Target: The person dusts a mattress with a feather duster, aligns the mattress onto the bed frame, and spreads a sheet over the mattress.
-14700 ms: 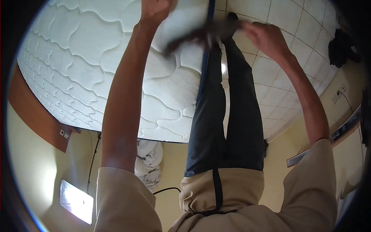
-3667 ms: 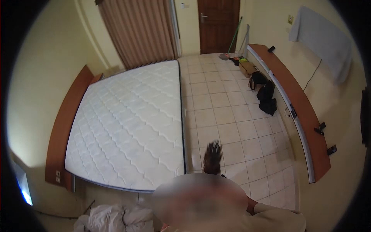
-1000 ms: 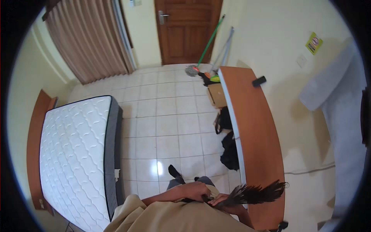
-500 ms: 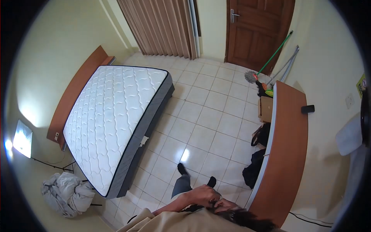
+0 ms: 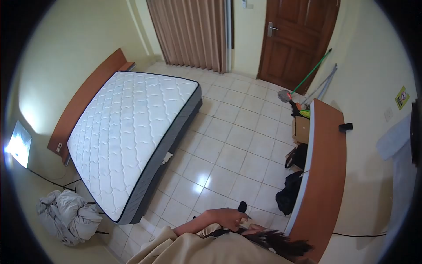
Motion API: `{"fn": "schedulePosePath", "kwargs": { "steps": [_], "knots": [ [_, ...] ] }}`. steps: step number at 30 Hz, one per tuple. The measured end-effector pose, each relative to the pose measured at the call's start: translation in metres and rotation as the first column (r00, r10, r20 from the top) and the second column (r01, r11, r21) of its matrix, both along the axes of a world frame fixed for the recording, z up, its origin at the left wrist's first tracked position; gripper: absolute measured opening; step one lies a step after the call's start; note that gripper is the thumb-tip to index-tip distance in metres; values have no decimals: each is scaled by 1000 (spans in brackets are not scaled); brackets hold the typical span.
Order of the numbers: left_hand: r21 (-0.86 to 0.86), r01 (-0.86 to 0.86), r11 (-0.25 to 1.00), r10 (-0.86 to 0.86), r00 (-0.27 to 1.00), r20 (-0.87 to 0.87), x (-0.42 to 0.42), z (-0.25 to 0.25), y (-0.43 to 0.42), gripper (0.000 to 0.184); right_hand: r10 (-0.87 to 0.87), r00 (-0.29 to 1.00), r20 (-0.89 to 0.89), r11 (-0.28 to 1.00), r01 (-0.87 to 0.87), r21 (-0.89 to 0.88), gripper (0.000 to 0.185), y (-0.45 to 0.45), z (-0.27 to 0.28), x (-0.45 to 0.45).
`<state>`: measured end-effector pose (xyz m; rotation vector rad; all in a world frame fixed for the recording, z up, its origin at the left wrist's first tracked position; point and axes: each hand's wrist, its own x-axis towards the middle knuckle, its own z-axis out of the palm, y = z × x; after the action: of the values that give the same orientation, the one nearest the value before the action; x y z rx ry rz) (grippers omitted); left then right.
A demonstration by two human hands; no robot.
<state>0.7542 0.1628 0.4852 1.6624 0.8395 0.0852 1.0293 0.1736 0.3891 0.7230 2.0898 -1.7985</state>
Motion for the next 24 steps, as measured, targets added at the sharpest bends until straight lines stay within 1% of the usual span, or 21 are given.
{"fn": "schedulePosePath", "kwargs": {
  "steps": [1,2,3,4,5,6,8,9,11,12,13,14,15,16,18,19,20,21,22,23,24],
  "knots": [
    [-149,-28,988,51,987,152,-19,-18,-15,58,12,996,-84,998,-17,-54,36,-4,18,-6],
    [-299,41,953,21,980,200,-47,-15,-22,63,21,986,-166,993,-40,-111,38,-9,36,-12],
    [-302,-86,949,155,965,213,-77,-16,-32,59,27,969,-246,983,-70,-170,40,-13,54,-18],
    [-311,-213,926,289,931,224,-110,-21,-46,55,-27,959,-282,986,-21,-166,39,-26,72,-30],
    [-182,-431,884,463,860,213,-142,-32,-63,52,-81,945,-317,985,27,-171,39,-41,79,-44],
    [-172,-631,756,652,705,279,-179,-63,-78,51,-58,946,-319,985,2,-173,39,-56,79,-61],
    [-166,-909,381,903,328,276,-237,-80,-114,49,58,944,-325,997,-40,63,40,-82,79,-97],
    [-212,-946,245,935,173,309,-262,-79,-136,48,92,940,-327,995,-70,76,40,-87,79,-114],
    [-276,-961,-16,970,-82,227,-303,-87,-177,45,350,875,-333,920,-256,296,36,-98,82,-146],
    [-281,-959,-42,966,-111,233,-318,-93,-198,45,447,842,-303,859,-308,410,34,-105,81,-159],
    [-249,-962,-115,958,-174,230,-331,-101,-218,42,472,831,-296,847,-334,415,34,-111,83,-175],
    [-220,-958,-185,946,-234,224,-341,-110,-238,39,541,826,-155,778,-422,465,32,-118,86,-191],
    [-229,-952,-203,940,-255,225,-350,-123,-256,39,591,806,-10,701,-508,501,33,-123,87,-204],
    [-185,-958,-218,946,-255,202,-355,-136,-274,38,605,796,2,691,-526,495,33,-124,83,-212],
    [-156,-957,-243,947,-269,174,-361,-170,-313,38,593,800,-87,805,-587,89,37,-119,73,-224],
    [-171,-949,-266,952,-286,105,-362,-187,-335,38,605,793,-77,796,-599,86,37,-117,71,-227],
    [-185,-939,-289,953,-301,36,-360,-205,-358,38,462,880,-109,857,-475,-201,41,-114,69,-230],
    [-219,-913,-344,938,-345,-38,-354,-222,-380,40,306,948,-89,826,-310,-470,48,-108,69,-233],
    [-249,-883,-399,917,-382,-115,-348,-237,-402,42,401,894,-201,807,-449,-384,52,-94,93,-243],
    [-256,-876,-408,913,-389,-124,-343,-246,-421,42,409,892,-194,801,-452,-393,52,-77,92,-252],
    [-331,-826,-456,887,-394,-241,-338,-253,-439,44,471,876,-103,806,-475,-352,50,-60,82,-260]
  ]
}}
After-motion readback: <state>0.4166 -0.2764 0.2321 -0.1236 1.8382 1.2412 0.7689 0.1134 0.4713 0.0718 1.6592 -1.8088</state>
